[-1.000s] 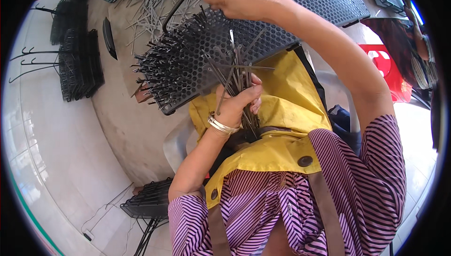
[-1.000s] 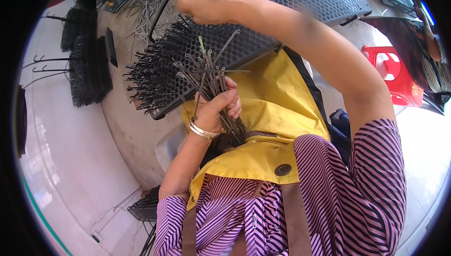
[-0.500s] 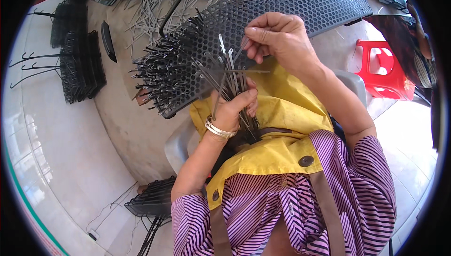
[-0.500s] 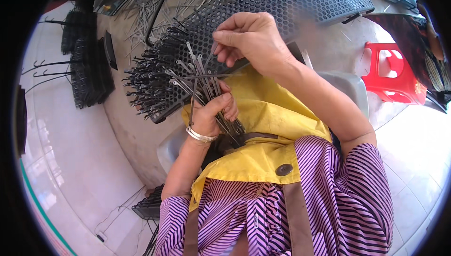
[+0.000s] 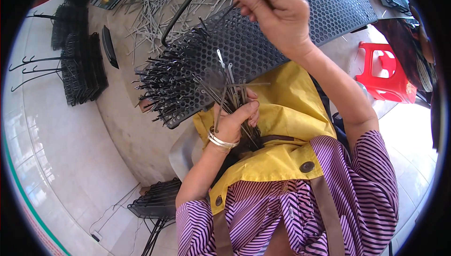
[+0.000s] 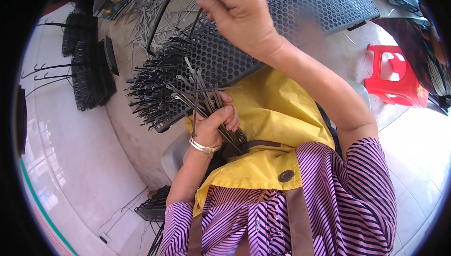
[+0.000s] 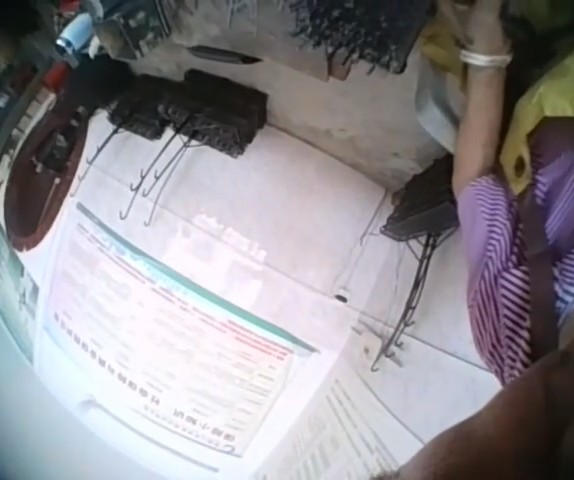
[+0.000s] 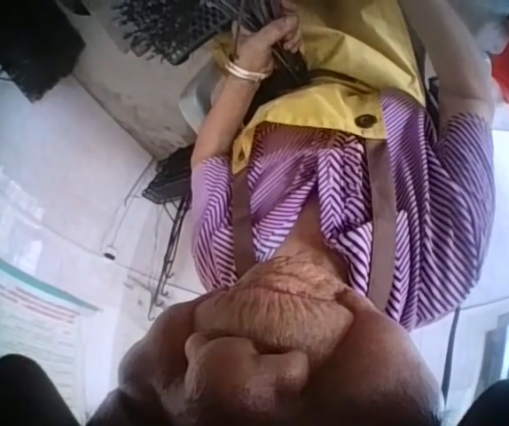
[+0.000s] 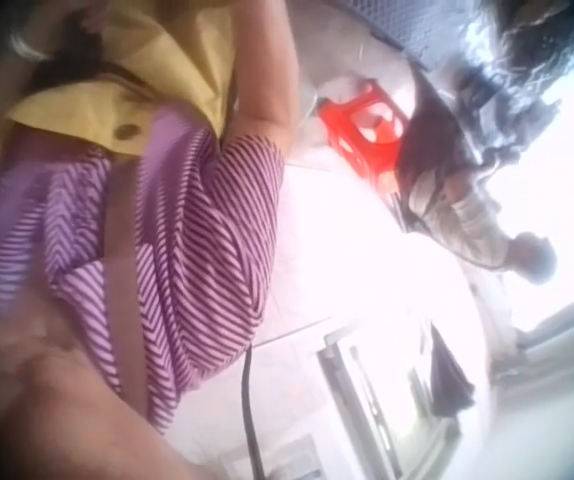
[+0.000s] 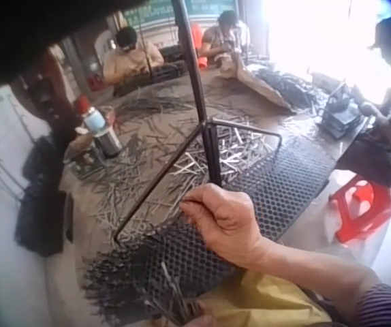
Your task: Sorting thin metal rods and inserting them individually into a perforated organizing tray.
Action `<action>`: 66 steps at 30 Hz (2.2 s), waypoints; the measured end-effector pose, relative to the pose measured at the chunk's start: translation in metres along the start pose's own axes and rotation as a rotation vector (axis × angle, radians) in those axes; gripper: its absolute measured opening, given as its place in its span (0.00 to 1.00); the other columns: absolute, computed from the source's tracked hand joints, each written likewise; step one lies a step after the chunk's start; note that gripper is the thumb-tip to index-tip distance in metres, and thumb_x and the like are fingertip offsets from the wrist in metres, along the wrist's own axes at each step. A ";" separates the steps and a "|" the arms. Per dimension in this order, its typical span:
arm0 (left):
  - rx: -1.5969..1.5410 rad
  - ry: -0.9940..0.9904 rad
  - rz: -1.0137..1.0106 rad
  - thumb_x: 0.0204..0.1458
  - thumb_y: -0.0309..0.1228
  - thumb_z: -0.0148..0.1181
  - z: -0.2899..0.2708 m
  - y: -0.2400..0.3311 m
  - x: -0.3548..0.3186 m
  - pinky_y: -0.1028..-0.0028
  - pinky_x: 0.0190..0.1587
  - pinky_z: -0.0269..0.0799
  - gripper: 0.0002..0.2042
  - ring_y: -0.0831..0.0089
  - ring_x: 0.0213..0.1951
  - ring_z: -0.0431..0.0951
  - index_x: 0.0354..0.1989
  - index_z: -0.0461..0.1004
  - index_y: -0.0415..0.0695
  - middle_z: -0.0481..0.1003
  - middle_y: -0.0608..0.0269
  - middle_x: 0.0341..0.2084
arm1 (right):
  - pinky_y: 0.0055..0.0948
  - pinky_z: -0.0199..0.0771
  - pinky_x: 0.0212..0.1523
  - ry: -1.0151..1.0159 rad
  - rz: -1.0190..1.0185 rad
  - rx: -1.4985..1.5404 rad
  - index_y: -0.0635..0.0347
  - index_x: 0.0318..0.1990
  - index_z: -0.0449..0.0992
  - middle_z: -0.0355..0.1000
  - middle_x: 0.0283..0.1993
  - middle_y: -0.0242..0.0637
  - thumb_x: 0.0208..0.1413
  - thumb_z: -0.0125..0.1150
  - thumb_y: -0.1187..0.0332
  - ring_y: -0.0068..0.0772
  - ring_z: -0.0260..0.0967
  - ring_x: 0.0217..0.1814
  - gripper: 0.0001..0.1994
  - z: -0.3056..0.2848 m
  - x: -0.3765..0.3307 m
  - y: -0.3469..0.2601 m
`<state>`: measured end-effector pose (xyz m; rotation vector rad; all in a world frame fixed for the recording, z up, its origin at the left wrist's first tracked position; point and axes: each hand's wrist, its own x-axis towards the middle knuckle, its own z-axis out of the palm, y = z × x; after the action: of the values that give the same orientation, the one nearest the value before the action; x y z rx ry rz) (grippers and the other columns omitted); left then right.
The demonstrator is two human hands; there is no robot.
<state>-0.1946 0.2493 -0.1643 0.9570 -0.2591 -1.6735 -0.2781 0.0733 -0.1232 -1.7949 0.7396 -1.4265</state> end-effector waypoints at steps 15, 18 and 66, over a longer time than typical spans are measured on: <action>0.039 0.003 0.011 0.44 0.21 0.55 0.002 0.002 0.001 0.79 0.17 0.59 0.07 0.79 0.14 0.63 0.32 0.66 0.36 0.65 0.65 0.14 | 0.33 0.68 0.25 -0.422 -0.466 -0.259 0.64 0.22 0.67 0.67 0.22 0.42 0.35 0.51 0.77 0.44 0.67 0.26 0.03 0.033 0.017 0.017; 0.028 0.019 0.009 0.44 0.21 0.54 0.003 0.003 0.001 0.79 0.17 0.59 0.07 0.79 0.14 0.63 0.32 0.66 0.36 0.65 0.65 0.14 | 0.31 0.68 0.27 -0.513 -0.709 -0.553 0.64 0.28 0.69 0.66 0.23 0.40 0.41 0.56 0.77 0.41 0.67 0.25 0.04 0.034 0.014 0.012; 0.112 0.092 0.066 0.43 0.20 0.54 0.013 0.000 0.001 0.77 0.17 0.60 0.06 0.75 0.14 0.64 0.30 0.66 0.33 0.65 0.62 0.14 | 0.37 0.65 0.22 -0.746 -0.353 -0.401 0.70 0.39 0.63 0.62 0.21 0.43 0.32 0.51 0.81 0.45 0.63 0.22 0.19 -0.016 -0.034 -0.045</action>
<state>-0.2034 0.2445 -0.1564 1.0950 -0.3217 -1.5635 -0.3013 0.1241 -0.1034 -2.6365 0.3262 -0.7025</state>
